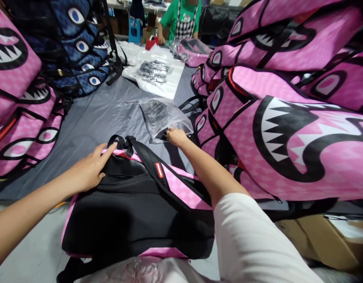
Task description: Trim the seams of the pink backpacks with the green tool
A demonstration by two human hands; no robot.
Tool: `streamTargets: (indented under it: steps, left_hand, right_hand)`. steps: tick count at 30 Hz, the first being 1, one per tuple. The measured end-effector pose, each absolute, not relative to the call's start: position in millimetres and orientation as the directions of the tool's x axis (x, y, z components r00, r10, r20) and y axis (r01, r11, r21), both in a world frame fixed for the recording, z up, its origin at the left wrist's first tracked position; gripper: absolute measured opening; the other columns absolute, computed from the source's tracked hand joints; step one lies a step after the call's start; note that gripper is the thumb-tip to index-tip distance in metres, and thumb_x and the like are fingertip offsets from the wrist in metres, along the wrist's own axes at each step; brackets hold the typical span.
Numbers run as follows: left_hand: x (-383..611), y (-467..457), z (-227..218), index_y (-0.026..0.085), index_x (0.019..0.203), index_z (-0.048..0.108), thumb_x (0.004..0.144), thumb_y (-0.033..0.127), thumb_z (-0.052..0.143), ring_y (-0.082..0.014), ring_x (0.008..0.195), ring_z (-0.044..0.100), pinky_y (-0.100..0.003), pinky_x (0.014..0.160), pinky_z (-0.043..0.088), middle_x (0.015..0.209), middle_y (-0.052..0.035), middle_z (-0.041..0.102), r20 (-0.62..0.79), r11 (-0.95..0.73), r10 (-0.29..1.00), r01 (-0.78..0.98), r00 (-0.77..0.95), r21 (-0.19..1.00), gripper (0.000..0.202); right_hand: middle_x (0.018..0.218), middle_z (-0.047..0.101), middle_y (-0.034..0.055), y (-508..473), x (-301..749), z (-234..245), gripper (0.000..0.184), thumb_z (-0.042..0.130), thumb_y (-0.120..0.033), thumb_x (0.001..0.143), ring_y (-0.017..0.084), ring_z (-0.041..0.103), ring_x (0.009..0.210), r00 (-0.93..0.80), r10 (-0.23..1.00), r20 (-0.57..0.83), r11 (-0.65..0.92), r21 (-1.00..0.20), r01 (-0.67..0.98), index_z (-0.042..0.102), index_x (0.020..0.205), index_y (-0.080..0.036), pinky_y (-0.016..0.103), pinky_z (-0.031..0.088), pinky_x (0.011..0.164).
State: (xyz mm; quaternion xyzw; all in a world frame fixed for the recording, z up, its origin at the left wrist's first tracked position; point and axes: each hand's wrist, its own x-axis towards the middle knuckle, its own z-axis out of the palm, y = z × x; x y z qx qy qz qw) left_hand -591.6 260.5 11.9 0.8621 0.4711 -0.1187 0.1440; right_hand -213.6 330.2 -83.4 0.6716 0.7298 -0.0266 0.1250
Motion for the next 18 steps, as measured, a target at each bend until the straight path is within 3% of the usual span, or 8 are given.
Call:
streamTargets:
  steps: [8,13,18]
  left_hand:
    - [-584.6,263.7,14.9,0.026,0.164,-0.003,0.086,0.015,0.057,-0.0377,0.143,0.045,-0.046,0.113,0.046,0.168,-0.0172,0.013,-0.395,-0.503,0.769,0.857,0.503,0.112,0.099]
    - [-581.3,259.7,22.0,0.027,0.164,-0.003,0.089,0.017,0.058,-0.0346,0.141,0.049,-0.043,0.111,0.047,0.168,-0.0154,0.015,-0.407,-0.485,0.779,0.870,0.476,0.089,0.097]
    - [-580.3,257.5,25.8,0.031,0.163,0.000,0.086,0.032,0.070,-0.0356,0.139,0.050,-0.044,0.107,0.050,0.168,-0.0119,0.019,-0.373,-0.483,0.799,0.873,0.471,0.067,0.104]
  right_hand:
    - [0.119,0.069,0.0290,325.2,-217.7,-94.0,0.033,0.043,-0.018,0.099,0.028,0.066,0.114,-0.036,0.979,-0.200,0.058,0.106,0.993,0.066,0.119,-0.004,0.034,0.048,0.093]
    - [0.113,0.074,0.0210,320.6,-218.5,-74.6,0.031,0.047,-0.014,0.095,0.027,0.069,0.108,0.098,0.988,-0.120,-0.092,0.050,0.994,0.071,0.115,-0.012,0.031,0.049,0.086]
    - [0.112,0.074,0.0192,292.9,-220.1,-38.7,0.030,0.047,-0.017,0.094,0.028,0.070,0.105,0.273,0.962,0.000,-0.272,-0.058,0.960,0.072,0.111,-0.013,0.030,0.049,0.079]
